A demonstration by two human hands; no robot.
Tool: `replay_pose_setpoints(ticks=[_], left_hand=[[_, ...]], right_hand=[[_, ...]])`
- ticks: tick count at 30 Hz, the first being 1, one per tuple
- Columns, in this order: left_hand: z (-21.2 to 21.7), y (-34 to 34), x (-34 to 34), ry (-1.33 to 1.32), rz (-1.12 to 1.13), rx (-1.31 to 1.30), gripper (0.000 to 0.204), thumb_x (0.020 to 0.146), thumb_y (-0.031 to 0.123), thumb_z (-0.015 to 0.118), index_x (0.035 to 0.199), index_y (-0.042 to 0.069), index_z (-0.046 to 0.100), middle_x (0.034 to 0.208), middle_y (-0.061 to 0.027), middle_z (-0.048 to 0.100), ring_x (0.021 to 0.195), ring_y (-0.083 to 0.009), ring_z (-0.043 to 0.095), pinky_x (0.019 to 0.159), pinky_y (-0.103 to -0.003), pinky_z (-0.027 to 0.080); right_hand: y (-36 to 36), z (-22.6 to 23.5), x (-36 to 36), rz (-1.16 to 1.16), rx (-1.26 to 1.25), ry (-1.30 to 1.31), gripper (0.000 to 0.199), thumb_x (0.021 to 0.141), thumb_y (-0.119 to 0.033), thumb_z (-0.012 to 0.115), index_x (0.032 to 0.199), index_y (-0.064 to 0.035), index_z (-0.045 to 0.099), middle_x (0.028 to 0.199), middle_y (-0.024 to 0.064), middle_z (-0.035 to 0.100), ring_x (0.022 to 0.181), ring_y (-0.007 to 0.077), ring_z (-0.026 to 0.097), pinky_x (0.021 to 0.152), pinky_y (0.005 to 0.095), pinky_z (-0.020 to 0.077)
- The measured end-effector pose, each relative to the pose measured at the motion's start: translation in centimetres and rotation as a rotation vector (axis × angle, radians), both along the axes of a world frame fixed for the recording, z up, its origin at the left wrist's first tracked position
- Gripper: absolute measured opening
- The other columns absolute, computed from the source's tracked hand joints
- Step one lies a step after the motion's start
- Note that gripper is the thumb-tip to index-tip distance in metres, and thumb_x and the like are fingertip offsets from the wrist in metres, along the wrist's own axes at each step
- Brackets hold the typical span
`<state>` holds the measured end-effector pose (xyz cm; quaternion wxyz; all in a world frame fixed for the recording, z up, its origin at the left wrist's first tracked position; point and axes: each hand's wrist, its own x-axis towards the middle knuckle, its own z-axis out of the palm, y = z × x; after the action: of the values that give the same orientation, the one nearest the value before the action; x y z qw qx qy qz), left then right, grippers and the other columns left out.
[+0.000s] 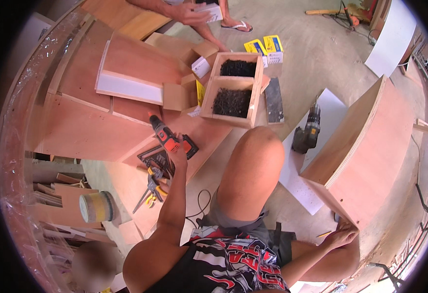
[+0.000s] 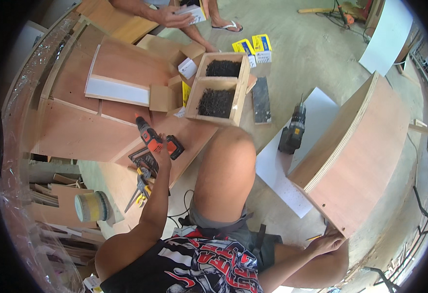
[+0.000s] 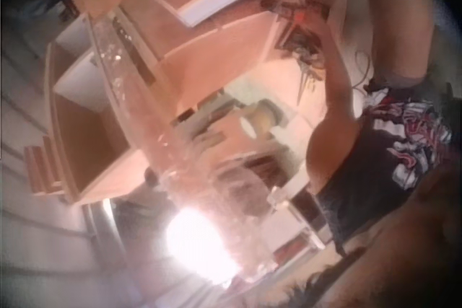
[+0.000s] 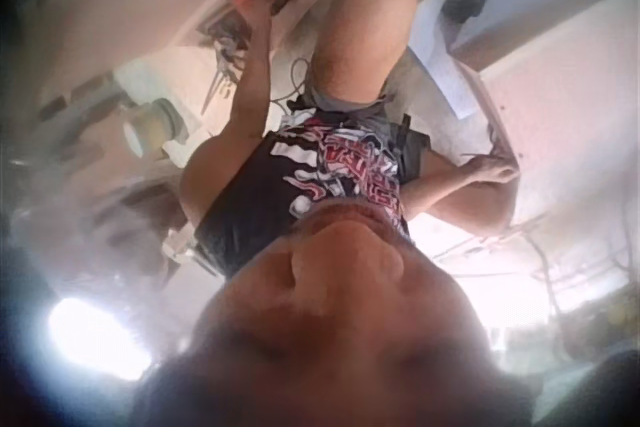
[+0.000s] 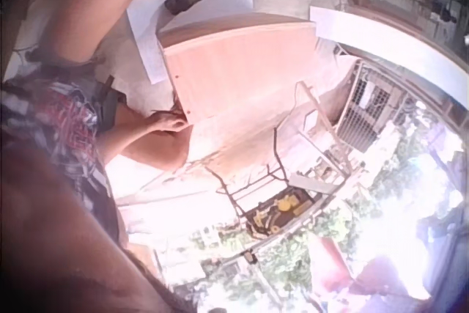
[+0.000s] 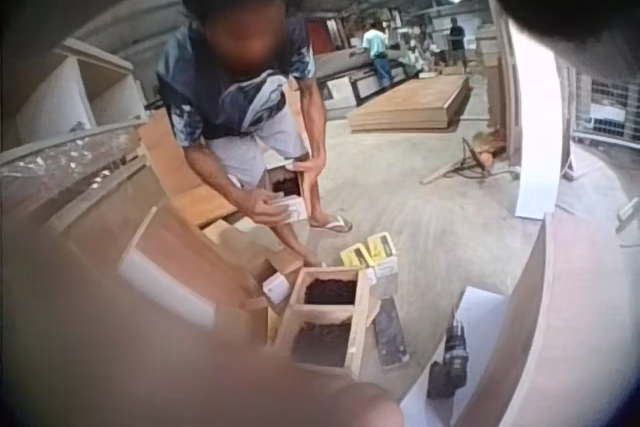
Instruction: The person assembles a wooden box by aligning and screwing together wooden panels using a cordless drill. They handle screws and panels, occasionally adjusting the box orientation to access different sides.
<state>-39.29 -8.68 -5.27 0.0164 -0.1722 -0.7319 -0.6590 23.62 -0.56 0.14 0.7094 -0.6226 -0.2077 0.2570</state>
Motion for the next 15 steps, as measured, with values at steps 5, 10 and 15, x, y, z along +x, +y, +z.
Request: replay_pose_setpoints(ticks=[5, 10, 15], left_hand=[[-3.4, 0.1, -1.3, 0.048, 0.032, -0.064, 0.036, 0.095, 0.026, 0.074, 0.119, 0.004, 0.059, 0.106, -0.004, 0.064, 0.096, -0.0134, 0.06, 0.086, -0.031, 0.048], [-3.3, -1.0, -2.9, -0.081, -0.022, -0.257, 0.05, 0.093, 0.029, 0.076, 0.128, 0.0, 0.055, 0.114, -0.0078, 0.064, 0.108, -0.0192, 0.061, 0.097, -0.034, 0.046], [-7.7, -3.2, 3.4, 0.223, 0.528, -0.808, 0.058, 0.083, 0.03, 0.083, 0.126, 0.005, 0.053, 0.114, -0.0112, 0.058, 0.104, -0.0236, 0.058, 0.088, -0.036, 0.049]], right_hand=[[0.3, -0.4, -0.9, -0.079, 0.016, -0.055, 0.043, 0.108, -0.043, 0.049, 0.094, -0.003, 0.055, 0.077, -0.002, 0.041, 0.071, 0.0103, 0.04, 0.068, 0.0281, 0.0431], [-0.6, -1.8, 0.0, -0.036, 0.071, -0.018, 0.043, 0.109, -0.044, 0.046, 0.082, -0.01, 0.043, 0.072, -0.0044, 0.03, 0.067, 0.01, 0.029, 0.063, 0.0286, 0.0288], [-0.5, -0.3, -1.8, 0.009, 0.096, 0.01, 0.042, 0.11, -0.043, 0.043, 0.094, -0.0053, 0.052, 0.076, -0.0023, 0.037, 0.071, 0.0106, 0.034, 0.066, 0.0289, 0.0318]])
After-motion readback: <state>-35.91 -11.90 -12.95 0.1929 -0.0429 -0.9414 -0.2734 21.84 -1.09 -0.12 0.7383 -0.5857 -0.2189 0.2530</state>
